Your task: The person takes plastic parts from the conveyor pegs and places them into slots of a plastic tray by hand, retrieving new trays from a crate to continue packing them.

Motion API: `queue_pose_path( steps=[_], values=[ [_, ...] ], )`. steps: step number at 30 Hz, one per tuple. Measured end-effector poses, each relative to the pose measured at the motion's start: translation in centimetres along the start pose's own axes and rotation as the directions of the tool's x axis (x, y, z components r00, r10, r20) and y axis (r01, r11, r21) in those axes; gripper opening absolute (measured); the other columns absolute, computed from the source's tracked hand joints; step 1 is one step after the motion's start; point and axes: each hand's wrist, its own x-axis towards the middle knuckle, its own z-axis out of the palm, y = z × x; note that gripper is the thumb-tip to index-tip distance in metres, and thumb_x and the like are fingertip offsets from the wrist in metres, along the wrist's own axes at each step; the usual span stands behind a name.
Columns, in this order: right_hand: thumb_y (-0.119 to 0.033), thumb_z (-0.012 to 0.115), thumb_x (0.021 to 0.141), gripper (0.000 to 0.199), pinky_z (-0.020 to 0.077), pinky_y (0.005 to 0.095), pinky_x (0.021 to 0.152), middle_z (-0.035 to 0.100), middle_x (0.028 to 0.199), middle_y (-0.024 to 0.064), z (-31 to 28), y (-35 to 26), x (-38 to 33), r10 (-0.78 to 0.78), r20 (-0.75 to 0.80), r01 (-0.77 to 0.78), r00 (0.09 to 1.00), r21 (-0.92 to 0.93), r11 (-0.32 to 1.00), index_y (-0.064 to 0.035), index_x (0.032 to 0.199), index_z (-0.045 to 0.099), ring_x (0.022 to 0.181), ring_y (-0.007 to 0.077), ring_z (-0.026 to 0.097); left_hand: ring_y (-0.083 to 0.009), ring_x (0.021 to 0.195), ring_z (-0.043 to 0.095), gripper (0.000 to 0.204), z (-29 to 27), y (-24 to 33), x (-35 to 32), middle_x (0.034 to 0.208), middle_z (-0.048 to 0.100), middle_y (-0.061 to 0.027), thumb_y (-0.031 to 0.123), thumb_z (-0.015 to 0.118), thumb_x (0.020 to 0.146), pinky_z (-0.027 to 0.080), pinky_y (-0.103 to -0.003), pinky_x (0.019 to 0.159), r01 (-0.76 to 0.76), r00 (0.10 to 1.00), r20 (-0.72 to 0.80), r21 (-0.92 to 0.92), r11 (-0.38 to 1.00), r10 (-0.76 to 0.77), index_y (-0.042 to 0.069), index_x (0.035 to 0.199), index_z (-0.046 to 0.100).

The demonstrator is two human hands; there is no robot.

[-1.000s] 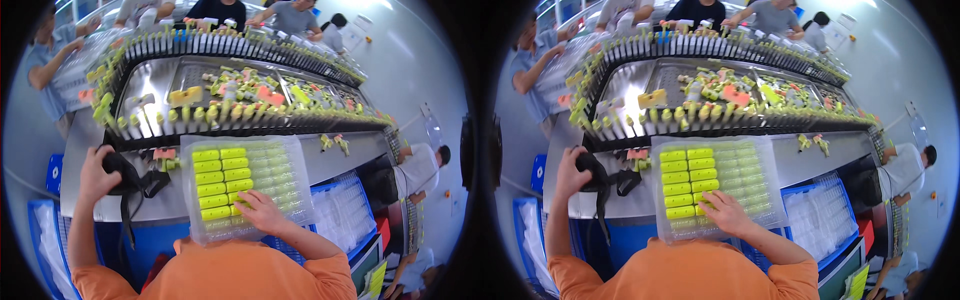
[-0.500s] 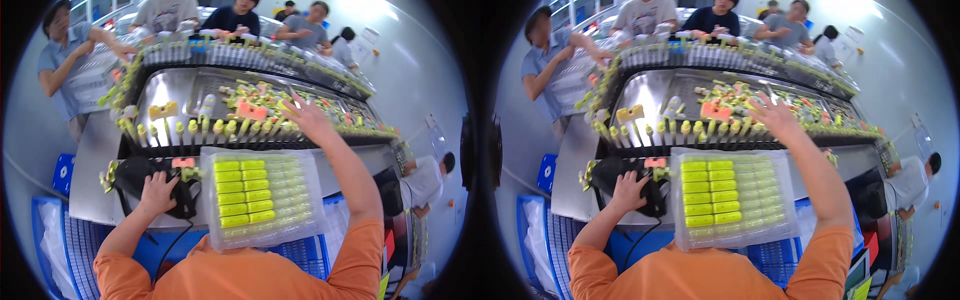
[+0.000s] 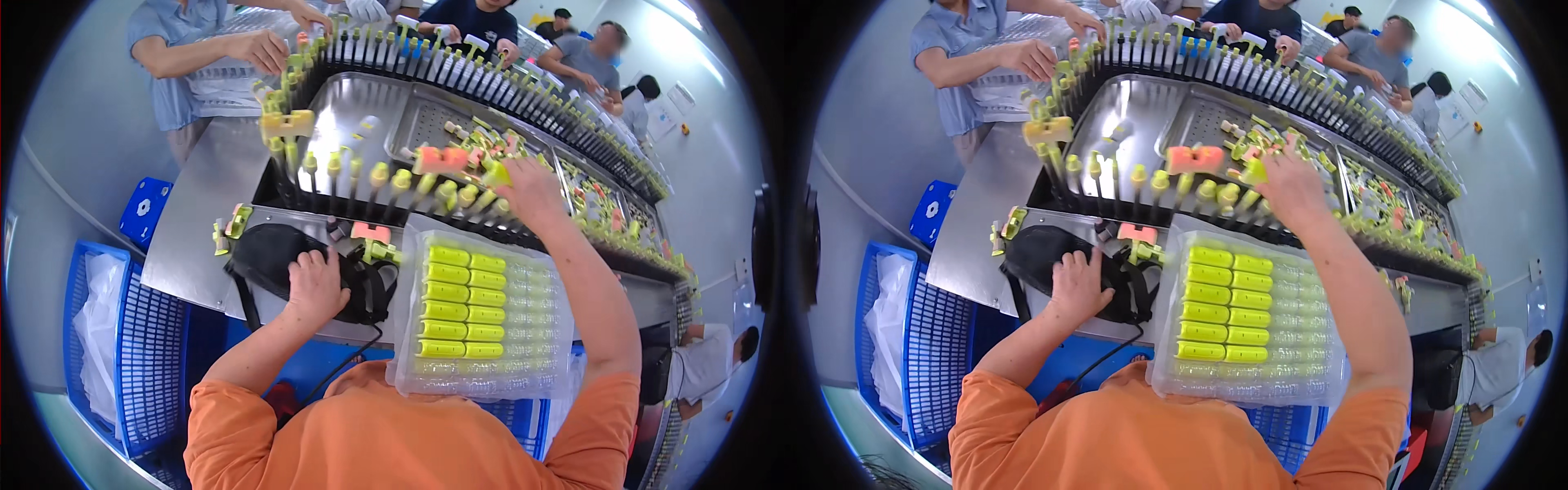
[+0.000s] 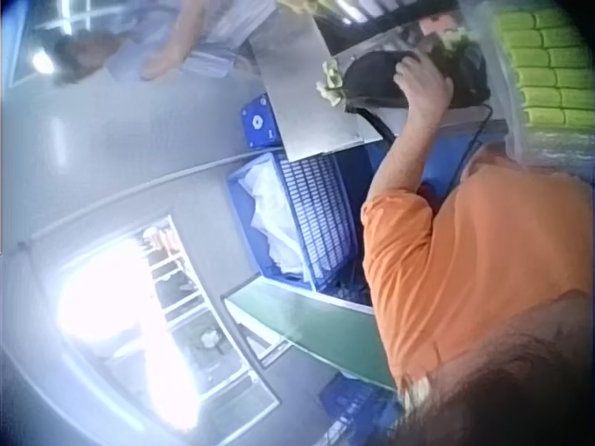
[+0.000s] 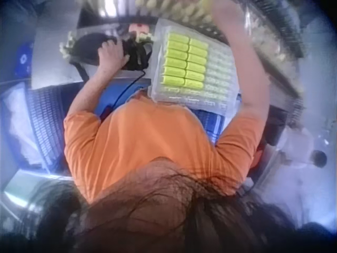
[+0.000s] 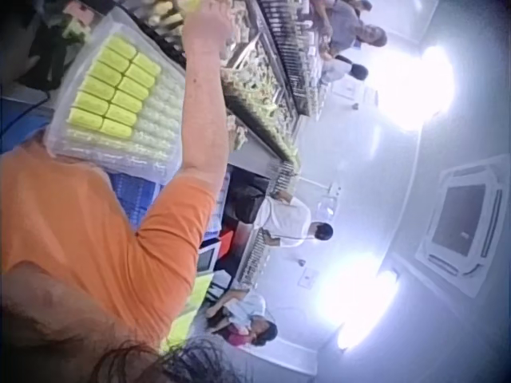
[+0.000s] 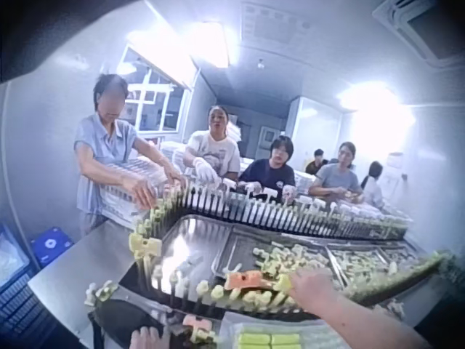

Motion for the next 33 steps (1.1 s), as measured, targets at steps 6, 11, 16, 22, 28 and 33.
queue_pose_path(
  steps=[6,11,16,22,28,33],
  values=[
    [-0.029,0.074,0.076,0.043,0.0482,0.0408,0.084,0.065,0.1,0.0122,0.6,-3.0,2.9,-0.004,-0.096,0.017,0.995,0.139,0.99,-0.0066,0.111,0.063,0.101,0.0307,0.061,-0.0326,0.115,0.046,0.087,0.5,-1.8,1.2,0.116,0.054,-0.0148,0.053,0.073,0.067,0.018,-0.076,0.099,-0.022,0.996,-0.086,-0.066,0.998,0.016,0.011,0.138,0.046],
    [-0.041,0.067,0.078,0.042,0.0514,0.0445,0.079,0.067,0.09,0.0223,2.7,-2.0,9.0,-0.052,0.285,-0.071,0.957,0.406,0.911,-0.0014,0.091,0.07,0.089,0.038,0.065,-0.0304,0.119,0.047,0.092,1.6,-2.3,1.7,0.116,0.056,-0.0121,0.057,0.072,0.067,0.017,-0.077,0.097,-0.06,0.998,-0.021,-0.152,0.987,0.058,0.017,0.143,0.039],
    [-0.015,0.067,0.073,0.016,0.0546,0.039,0.079,0.068,0.093,0.014,-0.5,-10.2,9.3,-0.055,0.163,0.017,0.985,0.225,0.974,-0.0052,0.085,0.072,0.095,0.0299,0.064,-0.0306,0.118,0.05,0.084,0.8,-3.0,0.8,0.117,0.057,-0.0126,0.053,0.076,0.068,0.016,-0.075,0.101,-0.043,0.998,0.034,-0.187,0.981,0.05,0.01,0.134,0.048],
    [-0.013,0.064,0.071,0.016,0.0513,0.035,0.07,0.059,0.088,0.0051,-1.9,-14.1,7.3,-0.24,-0.454,0.314,0.858,0.095,0.945,-0.0053,0.085,0.065,0.091,0.0226,0.055,-0.0315,0.119,0.049,0.073,-1.6,-2.8,0.8,0.123,0.056,-0.0124,0.046,0.073,0.073,0.019,-0.071,0.104,-0.099,0.994,0.019,-0.148,0.984,0.103,0.009,0.131,0.049],
    [-0.012,0.074,0.072,0.043,0.0497,0.0371,0.08,0.055,0.102,0.0098,-7.4,-9.8,-6.5,-0.087,-0.243,0.202,0.966,0.5,0.842,-0.0073,0.112,0.06,0.097,0.0293,0.057,-0.0339,0.083,0.059,0.02,-8.6,0.0,4.2,0.091,0.063,-0.0127,0.007,0.065,0.081,0.049,-0.04,0.074,-0.5,0.841,-0.464,-0.468,0.729,0.279,0.002,0.1,0.063],
    [-0.009,0.074,0.072,0.045,0.0508,0.0378,0.08,0.058,0.106,0.0124,-7.1,-7.6,-21.6,0.117,0.196,-0.216,0.974,0.624,0.751,-0.0069,0.115,0.059,0.096,0.0319,0.059,-0.0342,0.077,0.061,0.01,-14.0,8.2,7.9,0.084,0.063,-0.0141,0.005,0.061,0.085,0.049,-0.039,0.069,-0.732,0.681,-0.569,-0.533,0.424,0.461,0.0,0.093,0.063]
  ],
)
